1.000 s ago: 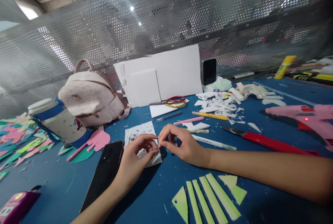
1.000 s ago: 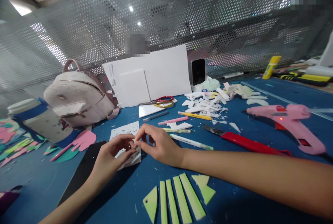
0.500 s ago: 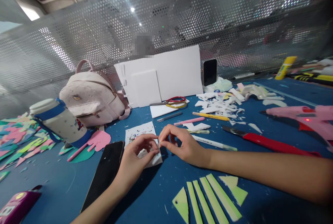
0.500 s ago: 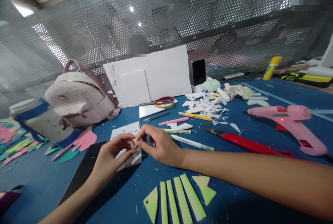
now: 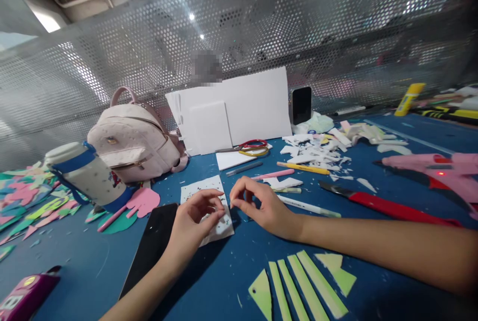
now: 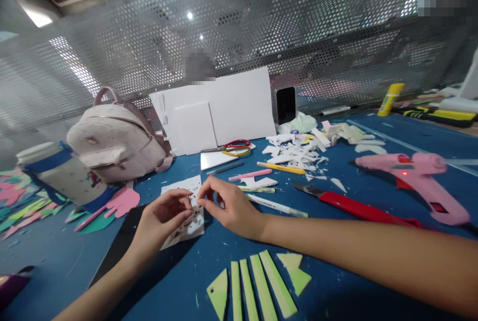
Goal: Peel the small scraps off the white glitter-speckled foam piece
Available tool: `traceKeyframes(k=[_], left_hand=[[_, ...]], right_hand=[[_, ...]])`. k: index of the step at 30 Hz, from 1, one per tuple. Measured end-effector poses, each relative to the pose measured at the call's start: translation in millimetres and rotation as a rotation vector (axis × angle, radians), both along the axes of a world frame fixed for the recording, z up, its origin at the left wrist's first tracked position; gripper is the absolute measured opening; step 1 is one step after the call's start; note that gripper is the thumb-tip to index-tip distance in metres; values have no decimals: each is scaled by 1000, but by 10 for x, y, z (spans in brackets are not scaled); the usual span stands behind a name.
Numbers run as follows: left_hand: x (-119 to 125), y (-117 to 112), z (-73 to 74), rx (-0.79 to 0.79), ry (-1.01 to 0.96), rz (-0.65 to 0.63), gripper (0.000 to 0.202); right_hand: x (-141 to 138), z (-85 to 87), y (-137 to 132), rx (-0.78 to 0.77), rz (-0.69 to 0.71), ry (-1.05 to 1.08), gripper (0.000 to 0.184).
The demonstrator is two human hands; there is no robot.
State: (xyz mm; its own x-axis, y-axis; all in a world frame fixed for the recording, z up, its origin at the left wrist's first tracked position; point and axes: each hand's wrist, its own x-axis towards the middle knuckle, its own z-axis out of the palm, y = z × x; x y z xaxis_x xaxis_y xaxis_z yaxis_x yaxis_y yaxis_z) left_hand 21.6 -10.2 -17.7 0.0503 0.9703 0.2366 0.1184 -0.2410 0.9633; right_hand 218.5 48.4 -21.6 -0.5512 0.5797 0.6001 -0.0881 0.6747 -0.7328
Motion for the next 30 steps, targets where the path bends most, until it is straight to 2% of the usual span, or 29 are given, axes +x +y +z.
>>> traceKeyframes(k=[4,10,13,16,24,30], left_hand=[[-8,-1,47,-2,46,34,23],[-53,33,119,65,534,-4,7],[-63,46,124,64,632,-105,9],[-54,46,125,41,659,-167,8],[-23,27,138,70,693,-200,13],[-32,7,133,37,466,-47,9]], right_hand=[[8,0,1,-5,-14,-21,8],[8,11,7,-17,-7,-20,9],[6,12,5,-12,-21,-27,8],[3,19,3,1,-26,-25,7],[-1,24,3,15,-31,-15,7],[6,20,-10,2,-19,14,9]])
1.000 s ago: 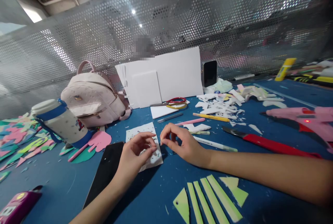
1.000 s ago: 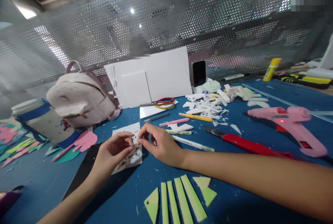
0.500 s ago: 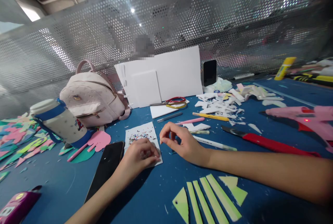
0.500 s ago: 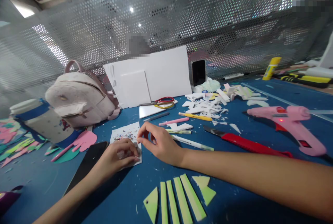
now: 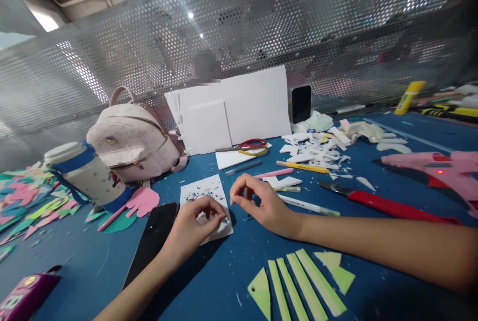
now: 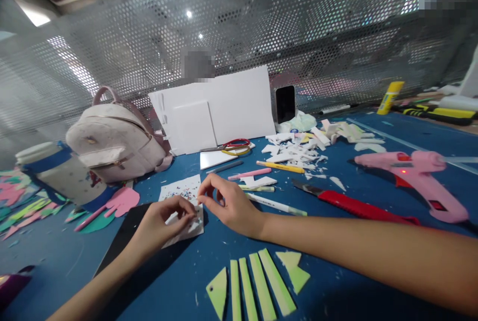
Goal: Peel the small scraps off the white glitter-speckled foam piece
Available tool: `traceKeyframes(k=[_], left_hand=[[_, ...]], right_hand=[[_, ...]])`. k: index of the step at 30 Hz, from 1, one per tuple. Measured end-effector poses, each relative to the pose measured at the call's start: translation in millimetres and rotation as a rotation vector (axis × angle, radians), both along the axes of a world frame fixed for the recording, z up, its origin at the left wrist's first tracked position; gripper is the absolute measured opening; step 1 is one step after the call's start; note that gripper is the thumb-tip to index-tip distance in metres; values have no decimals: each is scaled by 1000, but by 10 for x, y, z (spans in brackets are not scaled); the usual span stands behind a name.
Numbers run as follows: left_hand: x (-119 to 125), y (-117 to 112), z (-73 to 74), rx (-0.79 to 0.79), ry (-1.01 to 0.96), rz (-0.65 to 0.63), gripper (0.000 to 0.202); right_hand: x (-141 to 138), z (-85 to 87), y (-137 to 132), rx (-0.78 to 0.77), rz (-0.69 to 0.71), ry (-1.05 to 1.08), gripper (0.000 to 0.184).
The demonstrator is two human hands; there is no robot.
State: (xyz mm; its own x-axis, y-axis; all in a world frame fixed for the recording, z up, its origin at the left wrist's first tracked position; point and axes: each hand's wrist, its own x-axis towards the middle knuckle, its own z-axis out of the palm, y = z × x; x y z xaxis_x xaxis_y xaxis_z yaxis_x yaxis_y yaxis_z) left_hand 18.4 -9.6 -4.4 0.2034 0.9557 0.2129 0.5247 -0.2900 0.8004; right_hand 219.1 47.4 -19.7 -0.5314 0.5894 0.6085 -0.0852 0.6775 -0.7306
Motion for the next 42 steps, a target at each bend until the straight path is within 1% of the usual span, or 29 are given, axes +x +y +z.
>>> traceKeyframes(k=[2,5,9,18,25,31,42], left_hand=[[1,-4,-16,9,-100,35,9],[24,-22,-24,40,-224,55,10],[60,-55,-12,54,-306,80,9],[78,-59,-27,22,-368,88,15],[91,-80,-8,3,-409,66,16],[112,-80,2,7,-397,69,18],[109,-81,-22,-38,-452,56,23]], right_hand=[[2,9,-10,6,5,29,9],[4,22,-22,14,7,62,8],[8,21,-29,19,7,70,6],[3,18,-70,72,48,56,8],[7,18,-62,66,45,49,6],[7,18,-67,80,42,42,8],[6,20,-70,59,58,49,8]])
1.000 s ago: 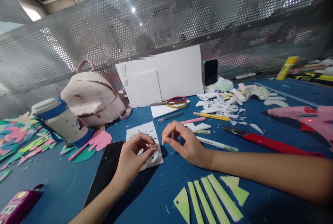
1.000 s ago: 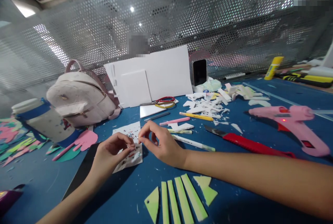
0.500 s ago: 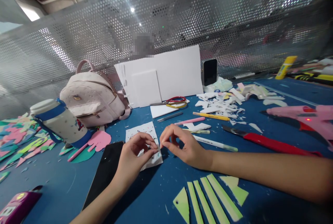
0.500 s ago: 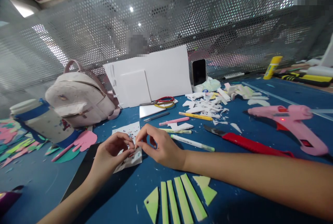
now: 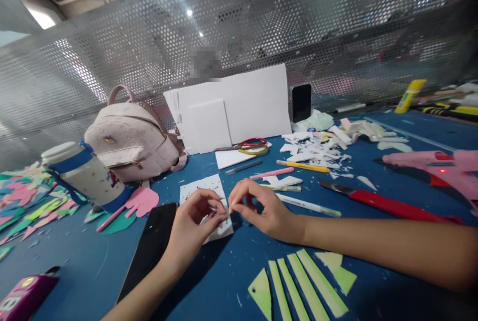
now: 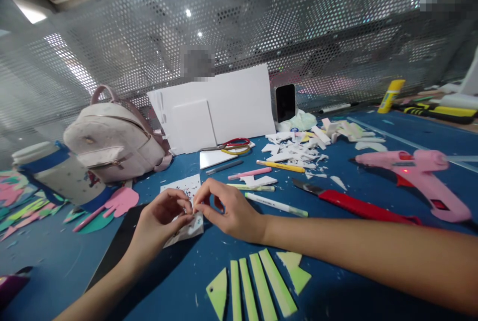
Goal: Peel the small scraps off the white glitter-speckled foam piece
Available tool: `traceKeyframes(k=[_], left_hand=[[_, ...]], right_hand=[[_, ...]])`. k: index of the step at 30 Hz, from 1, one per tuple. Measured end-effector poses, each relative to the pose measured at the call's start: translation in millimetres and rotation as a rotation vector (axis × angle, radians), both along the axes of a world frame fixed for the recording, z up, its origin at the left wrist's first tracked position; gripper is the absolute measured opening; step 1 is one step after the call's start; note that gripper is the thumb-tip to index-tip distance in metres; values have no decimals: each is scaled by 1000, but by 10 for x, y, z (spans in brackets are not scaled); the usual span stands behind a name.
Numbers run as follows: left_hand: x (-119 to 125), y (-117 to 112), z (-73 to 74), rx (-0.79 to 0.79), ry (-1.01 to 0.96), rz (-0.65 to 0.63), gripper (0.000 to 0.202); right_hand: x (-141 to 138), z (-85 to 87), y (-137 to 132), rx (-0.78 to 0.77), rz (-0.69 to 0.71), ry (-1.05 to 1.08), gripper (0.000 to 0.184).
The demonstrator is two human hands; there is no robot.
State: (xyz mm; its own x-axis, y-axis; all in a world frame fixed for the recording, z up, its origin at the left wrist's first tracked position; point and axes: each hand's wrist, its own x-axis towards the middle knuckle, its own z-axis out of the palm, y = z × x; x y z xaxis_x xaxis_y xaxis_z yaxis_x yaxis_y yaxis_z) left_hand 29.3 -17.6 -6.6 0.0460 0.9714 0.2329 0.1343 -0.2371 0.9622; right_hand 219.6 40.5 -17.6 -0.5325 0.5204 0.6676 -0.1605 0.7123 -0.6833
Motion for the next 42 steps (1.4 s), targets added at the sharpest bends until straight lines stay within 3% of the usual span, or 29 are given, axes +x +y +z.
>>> traceKeyframes(k=[17,35,42], left_hand=[[-20,34,-45,-86,-242,-32,30],[-41,64,-78,-109,-204,25,32],[-21,55,-69,-112,-239,-28,31]], right_hand=[[0,-15,11,-16,-6,0,7],[-7,-16,12,-42,-2,55,7],[-7,-10,16,-33,-24,18,7]])
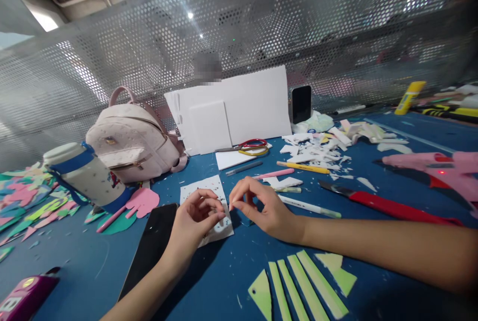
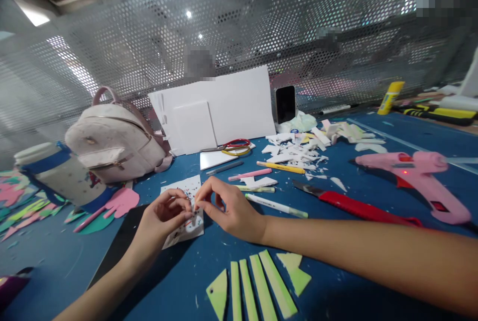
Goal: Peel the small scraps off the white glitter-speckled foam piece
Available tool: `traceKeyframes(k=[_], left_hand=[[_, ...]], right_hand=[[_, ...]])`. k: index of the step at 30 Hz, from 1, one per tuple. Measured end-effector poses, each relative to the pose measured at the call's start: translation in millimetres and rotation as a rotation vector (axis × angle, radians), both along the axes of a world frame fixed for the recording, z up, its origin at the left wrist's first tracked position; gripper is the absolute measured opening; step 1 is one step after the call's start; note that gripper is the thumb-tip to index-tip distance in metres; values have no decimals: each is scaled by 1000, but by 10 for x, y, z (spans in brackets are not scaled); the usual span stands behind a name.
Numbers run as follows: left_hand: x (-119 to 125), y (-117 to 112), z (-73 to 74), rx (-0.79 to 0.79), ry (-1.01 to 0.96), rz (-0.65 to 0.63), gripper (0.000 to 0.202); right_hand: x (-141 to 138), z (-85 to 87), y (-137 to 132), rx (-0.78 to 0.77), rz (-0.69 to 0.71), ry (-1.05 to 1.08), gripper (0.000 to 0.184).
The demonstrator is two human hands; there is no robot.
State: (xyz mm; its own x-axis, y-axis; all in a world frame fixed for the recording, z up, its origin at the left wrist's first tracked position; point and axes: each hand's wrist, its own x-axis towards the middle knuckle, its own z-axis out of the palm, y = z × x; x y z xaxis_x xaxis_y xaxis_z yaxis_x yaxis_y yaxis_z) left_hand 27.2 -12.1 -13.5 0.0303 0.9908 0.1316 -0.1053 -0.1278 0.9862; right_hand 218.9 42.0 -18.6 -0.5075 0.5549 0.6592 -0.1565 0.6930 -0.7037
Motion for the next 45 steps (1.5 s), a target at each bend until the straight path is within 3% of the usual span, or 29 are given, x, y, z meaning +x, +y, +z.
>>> traceKeyframes(k=[23,45], left_hand=[[-40,37,-65,23,-28,-29,33],[-60,35,-71,-8,-61,57,33]], right_hand=[[2,-2,7,19,-10,-17,8],[6,11,3,7,12,-29,8]])
